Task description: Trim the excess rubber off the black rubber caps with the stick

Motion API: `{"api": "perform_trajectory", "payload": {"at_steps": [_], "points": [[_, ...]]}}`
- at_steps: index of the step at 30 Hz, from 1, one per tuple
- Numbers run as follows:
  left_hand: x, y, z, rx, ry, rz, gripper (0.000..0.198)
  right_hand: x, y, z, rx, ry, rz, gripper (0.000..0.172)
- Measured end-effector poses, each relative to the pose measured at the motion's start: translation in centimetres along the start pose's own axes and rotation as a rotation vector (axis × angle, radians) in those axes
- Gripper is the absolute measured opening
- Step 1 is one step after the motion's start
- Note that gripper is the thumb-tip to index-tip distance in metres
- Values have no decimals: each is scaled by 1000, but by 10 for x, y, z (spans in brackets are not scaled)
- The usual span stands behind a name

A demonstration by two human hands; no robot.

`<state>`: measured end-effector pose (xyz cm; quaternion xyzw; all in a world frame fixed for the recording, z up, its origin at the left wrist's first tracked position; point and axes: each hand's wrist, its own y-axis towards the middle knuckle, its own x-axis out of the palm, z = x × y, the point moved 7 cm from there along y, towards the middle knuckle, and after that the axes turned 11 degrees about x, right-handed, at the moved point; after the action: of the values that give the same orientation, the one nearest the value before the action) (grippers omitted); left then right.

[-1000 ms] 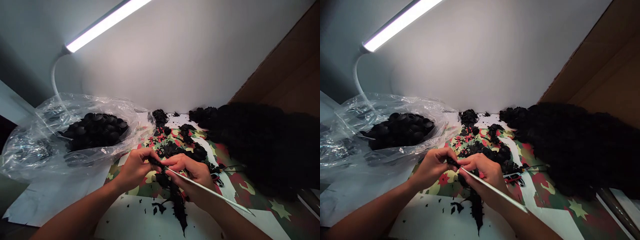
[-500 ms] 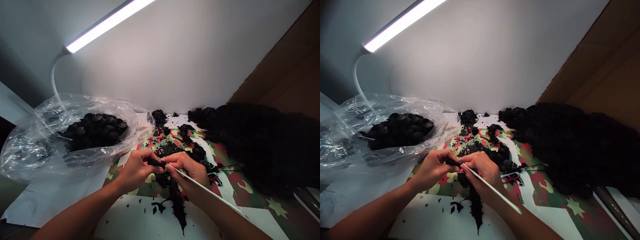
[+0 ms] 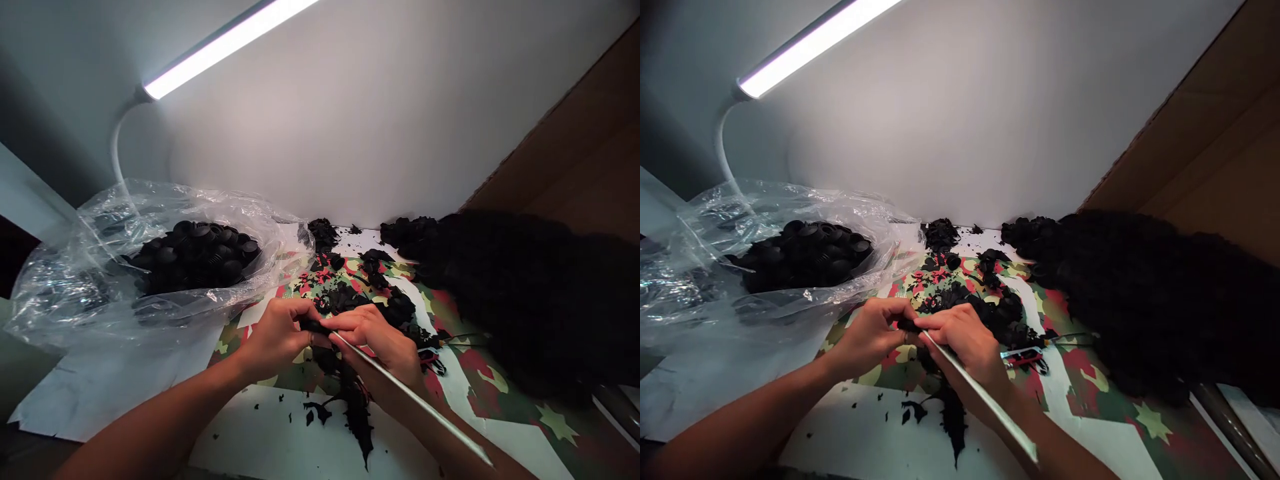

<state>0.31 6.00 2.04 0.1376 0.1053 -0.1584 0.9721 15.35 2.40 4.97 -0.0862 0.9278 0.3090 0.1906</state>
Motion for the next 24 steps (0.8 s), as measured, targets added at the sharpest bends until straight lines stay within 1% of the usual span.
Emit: {"api": "perform_trajectory", "payload": {"at_steps": [4,6,9,11,12,14,15,17,18,20,24], "points": [[-1,1,-4,-11,1,3,8,3,-4,-5,-89,-120,112,14],[-2,2,-7,-18,4,-1,8,7,-5,-9,-134,-178,116,16],[0,0,-10,-42,-42,-13,9,10,-4,-11,-160,-258,76,17],[3,-2,-8,-53,-92,-23,10,4,-1,-8,-145,-316,113,16],[4,-3,-6,-51,-111,-23,11,-1,1,-4,-109,-341,145,16],[5,-4,0,-40,-123,-9,12,-13,6,10,41,-346,191,17],[4,-4,2,-33,-117,3,12,-17,8,19,148,-315,184,17],[2,-4,5,-33,-108,24,13,-22,9,36,355,-205,118,17],[1,-3,5,-35,-107,33,13,-22,9,41,433,-150,82,18],[-1,-2,5,-37,-121,50,13,-21,8,46,536,-69,22,20],[-3,-1,-1,-32,-258,82,13,-21,5,48,637,22,-10,29]]}}
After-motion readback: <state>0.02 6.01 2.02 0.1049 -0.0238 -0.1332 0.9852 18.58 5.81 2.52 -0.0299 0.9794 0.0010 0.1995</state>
